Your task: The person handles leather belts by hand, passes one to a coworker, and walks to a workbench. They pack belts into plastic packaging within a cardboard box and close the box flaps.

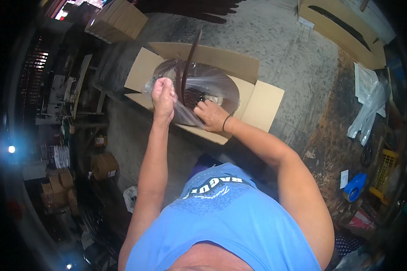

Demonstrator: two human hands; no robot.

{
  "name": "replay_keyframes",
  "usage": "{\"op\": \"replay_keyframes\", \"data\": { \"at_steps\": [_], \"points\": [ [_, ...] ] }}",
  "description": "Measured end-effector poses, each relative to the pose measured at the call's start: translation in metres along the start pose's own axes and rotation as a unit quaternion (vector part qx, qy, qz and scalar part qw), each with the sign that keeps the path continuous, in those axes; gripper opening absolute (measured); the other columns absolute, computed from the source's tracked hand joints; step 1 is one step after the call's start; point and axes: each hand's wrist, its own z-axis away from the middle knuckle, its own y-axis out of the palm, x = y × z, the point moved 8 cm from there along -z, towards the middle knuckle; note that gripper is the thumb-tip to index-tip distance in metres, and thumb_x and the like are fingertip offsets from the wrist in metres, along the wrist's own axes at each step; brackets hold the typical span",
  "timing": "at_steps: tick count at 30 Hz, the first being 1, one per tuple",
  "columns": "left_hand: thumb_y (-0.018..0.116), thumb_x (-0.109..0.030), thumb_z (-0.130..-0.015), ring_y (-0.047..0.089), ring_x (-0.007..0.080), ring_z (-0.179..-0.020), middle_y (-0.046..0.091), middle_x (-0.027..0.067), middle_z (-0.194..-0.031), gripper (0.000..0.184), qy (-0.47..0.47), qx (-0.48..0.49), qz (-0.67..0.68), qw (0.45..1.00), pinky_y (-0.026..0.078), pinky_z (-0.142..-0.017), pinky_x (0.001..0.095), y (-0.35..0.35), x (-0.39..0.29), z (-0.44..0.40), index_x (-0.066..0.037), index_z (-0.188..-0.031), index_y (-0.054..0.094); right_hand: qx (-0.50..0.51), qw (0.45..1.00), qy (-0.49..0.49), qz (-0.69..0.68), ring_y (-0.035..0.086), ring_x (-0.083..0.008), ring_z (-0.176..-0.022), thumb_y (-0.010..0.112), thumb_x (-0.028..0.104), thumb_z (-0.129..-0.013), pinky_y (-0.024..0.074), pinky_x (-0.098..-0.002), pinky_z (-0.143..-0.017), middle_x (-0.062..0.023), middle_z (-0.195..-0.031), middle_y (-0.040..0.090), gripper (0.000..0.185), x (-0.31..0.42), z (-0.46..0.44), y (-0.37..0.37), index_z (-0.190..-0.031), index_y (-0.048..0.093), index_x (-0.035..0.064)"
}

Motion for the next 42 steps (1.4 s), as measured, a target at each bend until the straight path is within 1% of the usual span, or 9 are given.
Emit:
{"op": "replay_keyframes", "data": {
  "at_steps": [6, 14, 17, 20, 24, 27, 35, 38, 42],
  "points": [
    [0.052, -0.016, -0.094, 0.036, 0.0008, -0.052, 0.042, -0.0061, -0.065, 0.012, 0.123, 0.192, -0.143, 0.963, 0.030, -0.045, 0.0158, 0.054, -0.009, 0.009, -0.005, -0.089, 0.050, 0.346, 0.932, 0.102, -0.027, 0.049, -0.0408, -0.107, 0.067, 0.021, -0.062, 0.0442, -0.0461, -0.089, -0.0162, -0.123, 0.044, 0.071, -0.033, -0.015, 0.062, -0.128, 0.042, 0.0115],
    [0.054, -0.010, -0.090, 0.046, 0.0066, -0.056, 0.050, -0.0006, -0.068, 0.008, 0.170, 0.192, -0.290, 0.922, 0.038, -0.049, 0.0219, 0.064, -0.040, 0.023, -0.003, -0.086, 0.052, 0.409, 0.895, 0.166, -0.067, 0.043, -0.0374, -0.118, 0.070, 0.034, -0.064, 0.0395, -0.0439, -0.097, -0.0163, -0.134, 0.039, 0.077, -0.043, -0.013, 0.082, -0.134, 0.040, 0.0203],
    [0.057, -0.004, -0.083, 0.058, 0.0288, -0.070, 0.057, 0.0146, -0.079, 0.005, 0.437, 0.242, -0.283, 0.819, 0.047, -0.063, 0.0366, 0.115, -0.093, 0.070, -0.002, -0.086, 0.055, 0.352, 0.919, 0.167, -0.060, 0.044, -0.0363, -0.116, 0.068, 0.033, -0.067, 0.0389, -0.0435, -0.096, -0.0161, -0.126, 0.046, 0.068, -0.051, -0.007, 0.091, -0.128, 0.048, 0.0126],
    [0.053, -0.009, -0.085, 0.056, 0.0375, -0.074, 0.057, 0.0174, -0.083, 0.009, 0.256, 0.447, -0.363, 0.776, 0.046, -0.068, 0.0394, 0.135, -0.008, 0.050, 0.000, -0.088, 0.056, 0.162, 0.978, 0.019, -0.133, 0.045, -0.0369, -0.111, 0.062, 0.030, -0.073, 0.0393, -0.0420, -0.093, -0.0158, -0.118, 0.052, 0.054, -0.071, 0.002, 0.137, -0.121, 0.053, 0.0070],
    [0.068, -0.021, -0.073, 0.050, 0.0343, -0.110, 0.049, 0.0170, -0.120, 0.054, 0.119, 0.407, -0.799, 0.427, 0.044, -0.087, 0.0459, 0.037, 0.122, -0.038, -0.003, -0.120, 0.047, 0.258, 0.955, 0.144, 0.006, 0.047, -0.0293, -0.107, 0.055, 0.032, -0.083, 0.0393, -0.0443, -0.091, -0.0107, -0.121, 0.045, 0.060, -0.022, 0.003, 0.043, -0.137, 0.034, 0.0127],
    [0.074, -0.024, -0.068, 0.044, 0.0355, -0.119, 0.038, 0.0146, -0.136, 0.094, 0.085, 0.497, -0.764, 0.403, 0.043, -0.091, 0.0494, 0.023, 0.115, -0.026, -0.021, -0.144, 0.018, 0.246, 0.958, 0.145, 0.005, 0.047, -0.0300, -0.107, 0.055, 0.030, -0.084, 0.0388, -0.0443, -0.092, -0.0093, -0.119, 0.046, 0.059, -0.019, 0.003, 0.040, -0.137, 0.035, 0.0154],
    [0.061, -0.034, -0.076, 0.051, 0.0371, -0.112, 0.047, 0.0183, -0.130, 0.079, 0.076, 0.599, -0.668, 0.435, 0.045, -0.092, 0.0388, 0.014, 0.157, -0.022, -0.020, -0.143, 0.021, 0.259, 0.955, 0.144, 0.021, 0.047, -0.0282, -0.108, 0.059, 0.034, -0.081, 0.0391, -0.0424, -0.092, -0.0074, -0.121, 0.048, 0.062, -0.012, -0.001, 0.033, -0.136, 0.036, 0.0181],
    [0.054, -0.041, -0.078, 0.026, 0.0362, -0.131, 0.043, 0.0108, -0.135, 0.067, 0.277, 0.499, -0.569, 0.592, 0.014, -0.101, 0.0638, 0.008, 0.178, -0.032, -0.020, -0.138, 0.033, 0.276, 0.946, 0.167, 0.010, 0.048, -0.0273, -0.107, 0.058, 0.030, -0.081, 0.0405, -0.0399, -0.090, -0.0065, -0.122, 0.047, 0.061, -0.013, -0.002, 0.031, -0.136, 0.036, 0.0175],
    [0.046, -0.045, -0.085, 0.019, 0.0364, -0.134, 0.030, 0.0146, -0.144, 0.065, 0.301, 0.491, -0.616, 0.538, 0.012, -0.108, 0.0548, 0.010, 0.173, -0.034, -0.015, -0.140, 0.030, 0.290, 0.939, 0.186, -0.002, 0.047, -0.0268, -0.108, 0.056, 0.026, -0.082, 0.0393, -0.0398, -0.091, -0.0059, -0.125, 0.045, 0.058, -0.015, -0.006, 0.036, -0.135, 0.035, 0.0171]
  ]
}}
